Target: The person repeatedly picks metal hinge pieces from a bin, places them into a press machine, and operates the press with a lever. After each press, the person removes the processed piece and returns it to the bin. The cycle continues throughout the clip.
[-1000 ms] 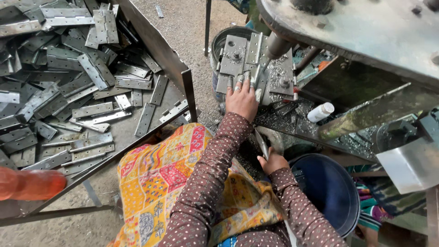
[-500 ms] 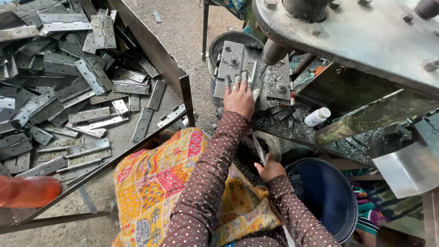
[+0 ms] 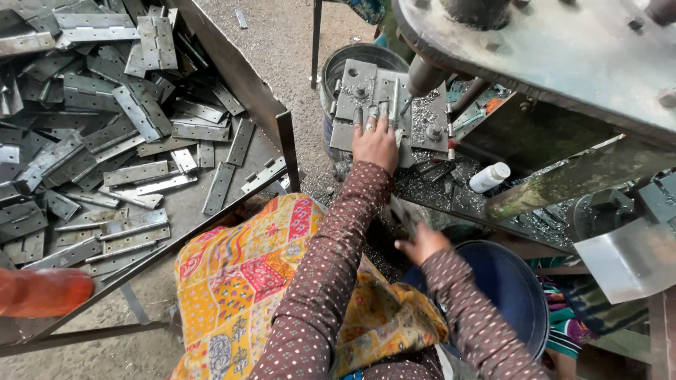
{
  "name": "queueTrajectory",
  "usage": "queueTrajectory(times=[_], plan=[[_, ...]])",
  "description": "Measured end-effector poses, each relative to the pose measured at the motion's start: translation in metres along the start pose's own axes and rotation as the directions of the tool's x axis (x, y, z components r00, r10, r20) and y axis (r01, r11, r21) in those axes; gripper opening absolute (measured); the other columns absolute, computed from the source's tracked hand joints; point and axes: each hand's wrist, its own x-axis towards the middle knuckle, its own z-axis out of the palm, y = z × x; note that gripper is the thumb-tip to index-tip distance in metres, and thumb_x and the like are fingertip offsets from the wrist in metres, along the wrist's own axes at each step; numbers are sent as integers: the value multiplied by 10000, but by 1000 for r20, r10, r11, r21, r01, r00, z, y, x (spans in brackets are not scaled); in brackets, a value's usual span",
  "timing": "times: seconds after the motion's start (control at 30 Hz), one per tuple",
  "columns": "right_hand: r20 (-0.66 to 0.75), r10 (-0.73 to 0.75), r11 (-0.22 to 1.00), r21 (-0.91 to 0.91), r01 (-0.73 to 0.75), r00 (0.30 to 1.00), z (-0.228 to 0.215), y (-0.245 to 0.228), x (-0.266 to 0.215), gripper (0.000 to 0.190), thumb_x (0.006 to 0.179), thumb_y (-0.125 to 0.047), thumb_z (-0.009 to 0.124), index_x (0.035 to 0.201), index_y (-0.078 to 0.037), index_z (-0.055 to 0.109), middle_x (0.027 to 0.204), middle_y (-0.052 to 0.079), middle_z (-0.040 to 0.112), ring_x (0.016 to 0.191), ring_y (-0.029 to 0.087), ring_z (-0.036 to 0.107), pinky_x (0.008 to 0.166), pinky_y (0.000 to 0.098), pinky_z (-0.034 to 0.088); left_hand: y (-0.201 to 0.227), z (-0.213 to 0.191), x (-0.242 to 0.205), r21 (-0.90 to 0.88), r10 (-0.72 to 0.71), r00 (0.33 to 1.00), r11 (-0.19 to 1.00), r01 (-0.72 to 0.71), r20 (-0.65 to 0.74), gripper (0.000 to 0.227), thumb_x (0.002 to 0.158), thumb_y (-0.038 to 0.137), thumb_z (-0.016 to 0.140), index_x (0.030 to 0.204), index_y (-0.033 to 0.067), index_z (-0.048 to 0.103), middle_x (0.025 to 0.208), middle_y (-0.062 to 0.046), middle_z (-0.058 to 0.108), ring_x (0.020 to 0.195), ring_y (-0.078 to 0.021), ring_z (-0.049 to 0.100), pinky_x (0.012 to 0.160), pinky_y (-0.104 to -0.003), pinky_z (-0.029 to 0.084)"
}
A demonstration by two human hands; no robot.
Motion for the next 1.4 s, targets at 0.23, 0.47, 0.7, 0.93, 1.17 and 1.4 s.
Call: queueTrajectory(times=[0.23, 0.47, 0.7, 0.93, 1.17, 1.4], plan=[[-29, 24, 989, 144, -20, 999, 50, 4, -15, 667, 798, -525, 725, 1212, -41, 528, 924, 243, 729, 855, 445, 710, 747, 523, 569, -1, -20, -33, -45, 36, 993, 999, -31, 110, 318, 965, 188, 507, 1186, 61, 697, 1453, -99, 557, 1315, -299, 539, 1106, -589, 382], [26, -41, 999, 4, 41, 999, -41, -11, -1, 713, 787, -601, 763, 1137, -8, 579, 945, 271, 727, 906, 425, 713, 833, 484, 566, -8, -24, 5, 94, 44, 984, 994, -61, 173, 307, 999, 230, 456, 1174, 176, 702, 1525, -56, 463, 1377, -291, 466, 1230, -609, 233], [-5, 16, 995, 103, -16, 1000, -4, -11, -15, 619, 814, -560, 750, 1065, -9, 622, 923, 255, 732, 882, 404, 724, 806, 480, 581, -15, -16, 27, -7, -28, 976, 1000, 30, 217, 322, 1022, 195, 449, 1197, 134, 712, 1537, -58, 487, 1405, -287, 468, 1186, -595, 269], [78, -41, 999, 14, 40, 996, -31, -4, 11, 739, 766, -570, 789, 1130, 40, 584, 956, 240, 726, 878, 373, 738, 816, 441, 591, -10, -22, 29, 16, -37, 955, 999, 33, 296, 342, 1008, 227, 444, 1229, 149, 694, 1564, -44, 420, 1424, -275, 437, 1181, -583, 252], [44, 53, 990, 127, -59, 998, 7, -11, -10, 652, 820, -526, 724, 1169, 7, 589, 955, 221, 727, 835, 368, 748, 719, 460, 618, -12, -17, 30, -15, -54, 956, 998, 61, 289, 352, 1020, 194, 415, 1209, 143, 708, 1593, -33, 412, 1424, -278, 427, 1202, -578, 244], [40, 69, 995, 69, -71, 997, 39, -5, -10, 727, 852, -566, 643, 1312, -25, 488, 882, 220, 733, 767, 389, 739, 679, 476, 604, -13, -18, 26, -8, -27, 969, 1000, 30, 247, 343, 1007, 209, 433, 1198, 138, 709, 1542, -47, 465, 1437, -265, 420, 1193, -582, 253]])
